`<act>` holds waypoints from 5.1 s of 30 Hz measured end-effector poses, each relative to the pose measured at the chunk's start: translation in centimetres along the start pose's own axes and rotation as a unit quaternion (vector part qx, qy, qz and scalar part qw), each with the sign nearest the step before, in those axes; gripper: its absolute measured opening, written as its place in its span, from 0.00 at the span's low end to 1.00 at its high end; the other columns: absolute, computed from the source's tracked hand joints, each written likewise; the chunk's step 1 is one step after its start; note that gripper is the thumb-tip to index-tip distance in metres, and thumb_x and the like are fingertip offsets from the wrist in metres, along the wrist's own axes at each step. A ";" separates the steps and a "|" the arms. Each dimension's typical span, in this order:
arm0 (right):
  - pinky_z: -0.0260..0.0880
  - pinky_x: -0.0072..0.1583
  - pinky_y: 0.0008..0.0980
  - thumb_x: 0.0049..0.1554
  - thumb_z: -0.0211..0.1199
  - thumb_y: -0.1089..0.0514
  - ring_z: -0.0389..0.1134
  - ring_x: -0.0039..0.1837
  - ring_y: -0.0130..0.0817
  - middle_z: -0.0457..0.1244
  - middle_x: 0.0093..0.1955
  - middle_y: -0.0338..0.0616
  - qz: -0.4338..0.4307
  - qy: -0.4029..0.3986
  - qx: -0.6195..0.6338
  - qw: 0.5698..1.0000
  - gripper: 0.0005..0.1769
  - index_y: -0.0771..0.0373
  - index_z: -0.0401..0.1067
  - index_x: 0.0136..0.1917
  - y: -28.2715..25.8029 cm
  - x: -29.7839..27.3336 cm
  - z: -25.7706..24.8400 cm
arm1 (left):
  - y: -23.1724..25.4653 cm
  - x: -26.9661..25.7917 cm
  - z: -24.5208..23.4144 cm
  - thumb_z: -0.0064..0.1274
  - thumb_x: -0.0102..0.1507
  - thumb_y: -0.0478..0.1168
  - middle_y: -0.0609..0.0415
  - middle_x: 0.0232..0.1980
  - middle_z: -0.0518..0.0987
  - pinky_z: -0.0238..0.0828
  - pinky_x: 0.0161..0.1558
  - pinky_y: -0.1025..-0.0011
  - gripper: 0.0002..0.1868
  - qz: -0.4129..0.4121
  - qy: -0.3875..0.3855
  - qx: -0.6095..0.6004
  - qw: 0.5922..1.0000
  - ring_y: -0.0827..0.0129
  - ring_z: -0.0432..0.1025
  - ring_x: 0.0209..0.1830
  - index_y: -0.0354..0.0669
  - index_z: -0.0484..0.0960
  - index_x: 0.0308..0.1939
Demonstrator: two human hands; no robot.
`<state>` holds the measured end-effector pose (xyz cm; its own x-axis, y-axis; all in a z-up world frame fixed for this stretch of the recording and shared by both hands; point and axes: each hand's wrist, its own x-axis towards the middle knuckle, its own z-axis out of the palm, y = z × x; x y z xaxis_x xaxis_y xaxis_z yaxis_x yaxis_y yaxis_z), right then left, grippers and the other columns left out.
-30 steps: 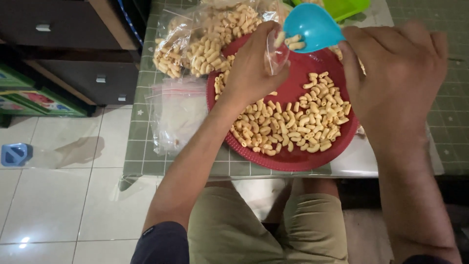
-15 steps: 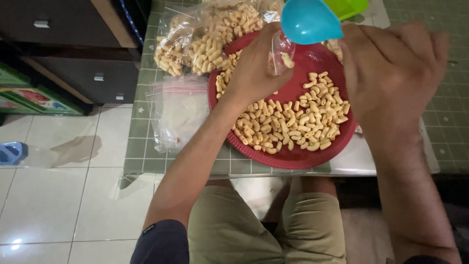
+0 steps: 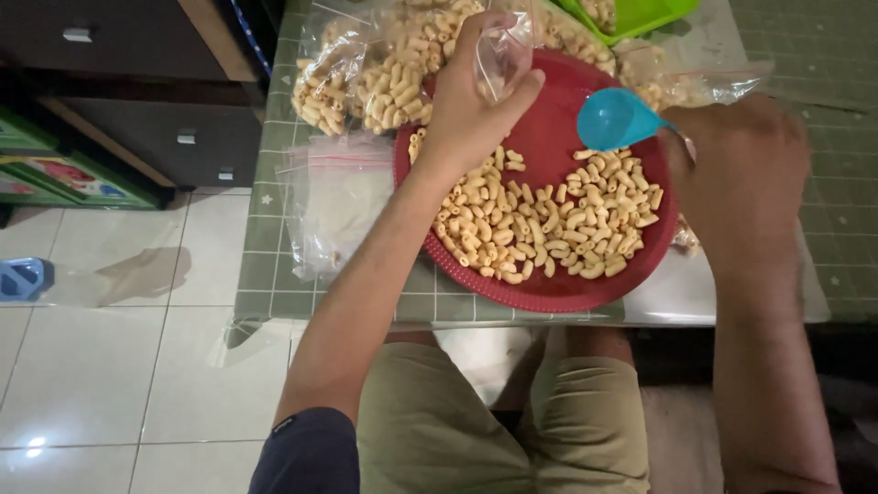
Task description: Manually portioning and packaging snacks into small plastic bags using a scoop.
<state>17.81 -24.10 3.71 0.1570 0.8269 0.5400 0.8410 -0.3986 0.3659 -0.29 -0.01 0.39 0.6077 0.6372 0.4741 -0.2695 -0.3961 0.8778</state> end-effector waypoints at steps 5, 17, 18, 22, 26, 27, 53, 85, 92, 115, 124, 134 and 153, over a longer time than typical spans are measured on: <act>0.77 0.49 0.36 0.78 0.68 0.57 0.68 0.40 0.27 0.65 0.32 0.27 -0.067 -0.018 -0.050 0.996 0.17 0.46 0.80 0.44 -2.7 1.1 2.1 | -0.2 -0.1 0.2 0.64 0.69 0.41 0.65 0.42 0.83 0.74 0.69 0.58 0.25 0.039 0.005 0.008 0.999 0.75 0.82 0.47 0.59 0.68 0.66; 0.76 0.53 0.41 0.69 0.69 0.58 0.74 0.47 0.38 0.75 0.58 0.52 0.011 -0.094 0.320 0.943 0.13 0.61 0.83 0.66 -4.2 1.3 1.0 | -0.1 -0.5 0.1 0.60 0.72 0.39 0.65 0.41 0.78 0.75 0.67 0.62 0.22 0.066 -0.015 0.011 0.998 0.73 0.78 0.48 0.59 0.67 0.66; 0.75 0.49 0.40 0.70 0.69 0.58 0.71 0.40 0.36 0.74 0.60 0.55 0.048 -0.112 0.312 0.942 0.16 0.61 0.82 0.69 -3.5 1.3 0.8 | 0.0 -0.5 0.1 0.59 0.72 0.37 0.65 0.40 0.76 0.75 0.66 0.62 0.22 0.070 -0.020 0.005 0.997 0.74 0.77 0.45 0.58 0.68 0.66; 0.73 0.47 0.36 0.70 0.77 0.67 0.71 0.44 0.35 0.75 0.53 0.55 0.055 -0.020 0.312 0.948 0.14 0.67 0.84 0.69 -1.0 1.3 -0.9 | -0.3 -0.2 0.4 0.64 0.68 0.37 0.63 0.43 0.82 0.77 0.63 0.60 0.26 0.049 -0.016 0.046 0.998 0.71 0.79 0.48 0.56 0.68 0.65; 0.72 0.56 0.45 0.79 0.80 0.69 0.71 0.47 0.41 0.77 0.58 0.53 -0.002 0.117 0.216 0.969 0.07 0.72 0.89 0.69 0.3 1.7 -1.7 | 0.1 0.1 0.9 0.65 0.65 0.40 0.57 0.52 0.84 0.79 0.60 0.61 0.28 0.040 -0.064 0.084 0.994 0.66 0.82 0.50 0.53 0.68 0.65; 0.72 0.59 0.49 0.82 0.81 0.67 0.72 0.49 0.44 0.76 0.55 0.53 -0.013 0.144 0.197 0.970 0.07 0.72 0.90 0.70 0.2 1.9 -2.0 | -0.2 0.1 1.0 0.68 0.63 0.43 0.52 0.60 0.86 0.78 0.64 0.56 0.31 0.020 -0.080 0.116 0.990 0.59 0.84 0.58 0.52 0.69 0.66; 0.72 0.50 0.47 0.68 0.74 0.57 0.72 0.50 0.49 0.74 0.46 0.42 -0.054 0.041 0.127 0.990 0.12 0.53 0.88 0.65 -0.8 5.5 7.6 | 0.2 -0.1 -0.1 0.57 0.70 0.50 0.55 0.60 0.84 0.75 0.62 0.62 0.22 0.052 -0.025 0.072 0.996 0.61 0.81 0.60 0.54 0.70 0.65; 0.64 0.46 0.30 0.63 0.76 0.59 0.61 0.39 0.25 0.64 0.37 0.38 -0.041 0.038 0.592 0.804 0.18 0.61 0.80 0.66 -4.5 4.5 6.3 | 0.0 -0.3 1.4 0.66 0.65 0.50 0.44 0.78 0.70 0.78 0.65 0.59 0.46 0.006 -0.131 0.094 0.987 0.56 0.78 0.68 0.48 0.54 0.79; 0.67 0.49 0.31 0.61 0.79 0.60 0.62 0.42 0.26 0.65 0.41 0.38 -0.053 0.051 0.580 0.811 0.26 0.59 0.77 0.71 -4.6 4.6 7.0 | 0.7 -0.4 1.4 0.70 0.58 0.57 0.44 0.73 0.72 0.74 0.67 0.59 0.54 -0.026 -0.152 0.066 0.986 0.57 0.74 0.70 0.45 0.55 0.79; 0.64 0.47 0.27 0.72 0.66 0.68 0.61 0.43 0.22 0.66 0.44 0.38 0.120 0.137 0.660 0.729 0.05 0.62 0.79 0.60 -3.8 4.3 8.8 | -0.5 0.0 2.0 0.70 0.60 0.40 0.41 0.78 0.71 0.66 0.76 0.55 0.47 -0.012 -0.143 0.185 0.972 0.50 0.70 0.77 0.43 0.60 0.78; 0.52 0.52 0.32 0.78 0.63 0.58 0.52 0.46 0.23 0.53 0.40 0.29 0.235 0.098 0.645 0.721 0.09 0.56 0.72 0.52 -3.4 5.3 7.2 | 0.2 -0.2 2.0 0.69 0.63 0.40 0.52 0.55 0.78 0.89 0.38 0.78 0.42 -0.031 -0.142 0.166 0.975 0.75 0.81 0.38 0.49 0.60 0.76; 0.55 0.52 0.29 0.77 0.64 0.62 0.54 0.46 0.22 0.55 0.41 0.29 0.236 0.081 0.641 0.726 0.03 0.58 0.74 0.58 -3.6 5.1 8.0 | -1.0 -0.4 2.0 0.68 0.63 0.51 0.58 0.54 0.81 0.83 0.42 0.75 0.42 0.015 -0.101 0.199 0.975 0.77 0.80 0.37 0.56 0.60 0.76; 0.59 0.54 0.28 0.75 0.66 0.63 0.57 0.47 0.23 0.58 0.43 0.30 0.234 0.078 0.632 0.735 0.02 0.59 0.77 0.60 -3.9 5.4 7.7 | 0.3 -0.3 2.0 0.67 0.63 0.51 0.61 0.52 0.81 0.82 0.53 0.70 0.39 0.031 -0.059 0.184 0.981 0.73 0.80 0.50 0.52 0.64 0.73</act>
<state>19.35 -15.02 -0.62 0.6035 0.6222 0.4988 0.5386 0.1432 -0.8303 0.92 -1.64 0.40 0.6866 0.5314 0.4962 -0.0340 -0.6582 0.7520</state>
